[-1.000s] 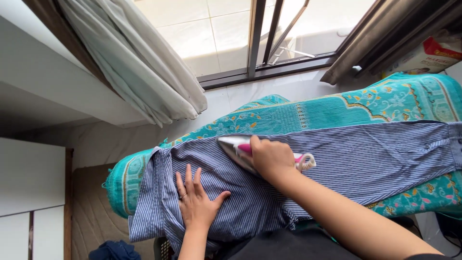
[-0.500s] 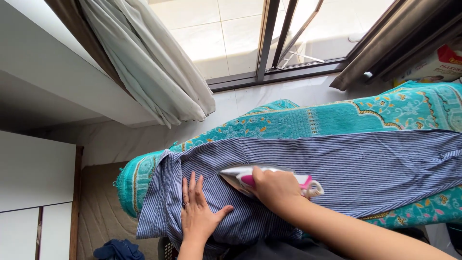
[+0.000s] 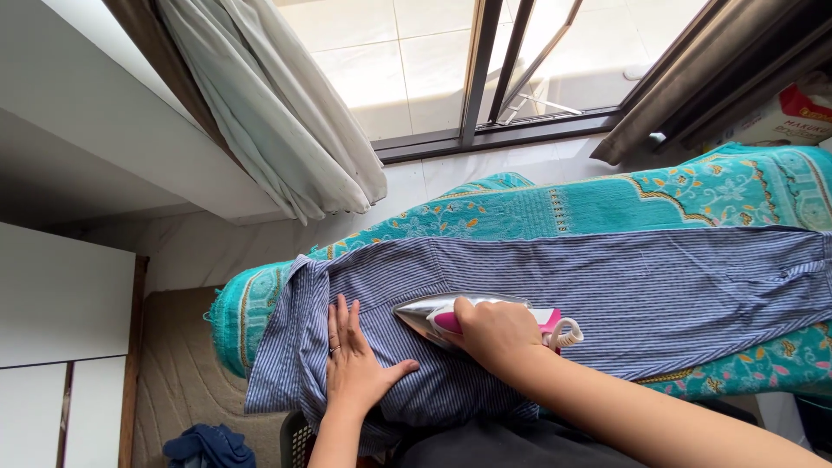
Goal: Ironing a blue striped button-down shirt on an ironing board.
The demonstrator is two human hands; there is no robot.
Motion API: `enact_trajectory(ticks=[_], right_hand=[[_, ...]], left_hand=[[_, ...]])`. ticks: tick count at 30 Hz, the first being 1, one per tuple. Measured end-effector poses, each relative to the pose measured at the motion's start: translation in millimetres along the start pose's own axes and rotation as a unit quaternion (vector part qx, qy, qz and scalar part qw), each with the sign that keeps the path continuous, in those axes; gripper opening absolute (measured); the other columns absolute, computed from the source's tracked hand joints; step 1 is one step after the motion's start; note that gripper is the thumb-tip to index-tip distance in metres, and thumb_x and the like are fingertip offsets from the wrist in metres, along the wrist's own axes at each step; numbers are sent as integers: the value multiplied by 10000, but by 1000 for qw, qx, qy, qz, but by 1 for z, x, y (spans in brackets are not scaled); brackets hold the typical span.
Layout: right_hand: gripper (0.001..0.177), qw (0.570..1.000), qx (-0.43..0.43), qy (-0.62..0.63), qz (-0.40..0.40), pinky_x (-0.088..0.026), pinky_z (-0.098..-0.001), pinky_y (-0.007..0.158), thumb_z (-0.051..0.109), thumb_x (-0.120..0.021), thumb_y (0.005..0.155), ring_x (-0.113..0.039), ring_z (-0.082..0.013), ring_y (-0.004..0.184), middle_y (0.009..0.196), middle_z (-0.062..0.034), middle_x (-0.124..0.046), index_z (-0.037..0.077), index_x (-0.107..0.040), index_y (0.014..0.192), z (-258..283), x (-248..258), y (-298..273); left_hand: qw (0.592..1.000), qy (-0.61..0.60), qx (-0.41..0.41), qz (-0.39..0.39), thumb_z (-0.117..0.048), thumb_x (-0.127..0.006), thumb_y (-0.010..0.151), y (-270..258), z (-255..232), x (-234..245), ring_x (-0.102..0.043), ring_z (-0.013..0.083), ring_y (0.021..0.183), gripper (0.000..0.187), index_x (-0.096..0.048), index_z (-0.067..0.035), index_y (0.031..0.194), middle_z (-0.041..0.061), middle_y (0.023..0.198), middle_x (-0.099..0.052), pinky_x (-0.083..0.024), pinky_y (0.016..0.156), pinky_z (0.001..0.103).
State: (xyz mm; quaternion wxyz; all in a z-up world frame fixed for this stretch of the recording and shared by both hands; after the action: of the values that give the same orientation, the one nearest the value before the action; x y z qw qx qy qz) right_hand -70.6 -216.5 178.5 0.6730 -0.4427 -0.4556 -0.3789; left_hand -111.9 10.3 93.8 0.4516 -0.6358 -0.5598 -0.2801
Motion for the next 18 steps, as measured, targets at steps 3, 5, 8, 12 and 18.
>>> enact_trajectory(ticks=[3, 5, 8, 12, 18], right_hand=[[283, 999, -17, -17, -22, -573, -451, 517, 380, -641, 904, -736, -318, 616, 706, -118, -732, 99, -645, 933, 8, -10, 21], [293, 999, 2, 1, -54, -574, -450, 535, 384, -636, 927, -740, -314, 634, 727, -124, -736, 91, -653, 921, 21, -19, 52], [339, 997, 22, 17, -74, -577, -447, 570, 422, -648, 928, -744, -311, 669, 756, -128, -741, 84, -665, 916, 33, -13, 80], [449, 999, 25, 9, -22, -577, -445, 610, 540, -706, 847, -740, -310, 706, 765, -119, -739, 98, -684, 926, 19, 5, 59], [598, 999, -39, -35, 2, -585, -472, 552, 702, -684, 757, -736, -337, 607, 734, -136, -733, 194, -738, 1069, -106, -17, -99]], left_hand=[[1000, 3, -21, -23, -696, -899, 489, 0, -2, 1, 68, 312, 1555, 1547, 12, -109, 1593, 143, 1677, 52, -188, 1220, 453], [997, -9, -48, -53, -688, -904, 474, 3, 6, -7, 55, 330, 1545, 1556, 6, -85, 1583, 166, 1660, 32, -171, 1223, 460], [995, -28, -61, -72, -683, -908, 461, 3, 8, -9, 37, 338, 1544, 1572, 7, -62, 1579, 189, 1652, 18, -154, 1229, 446], [998, -14, -37, -58, -693, -903, 459, 3, 7, -7, 34, 315, 1562, 1566, 30, -53, 1543, 168, 1667, 5, -153, 1241, 412], [1000, 14, 13, 8, -731, -910, 433, 9, 9, -10, 111, 318, 1553, 1639, 61, -109, 1598, 164, 1664, 96, -153, 1237, 455]])
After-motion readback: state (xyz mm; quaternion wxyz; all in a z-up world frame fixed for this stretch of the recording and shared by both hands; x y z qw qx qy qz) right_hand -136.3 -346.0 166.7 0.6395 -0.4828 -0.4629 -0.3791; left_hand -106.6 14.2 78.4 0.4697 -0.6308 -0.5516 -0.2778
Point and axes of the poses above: each hand's wrist, its own y-axis towards the middle knuckle, its own x-axis out of the back of the hand, z = x × y, the point moved 2 cm from there along y, towards the middle knuckle
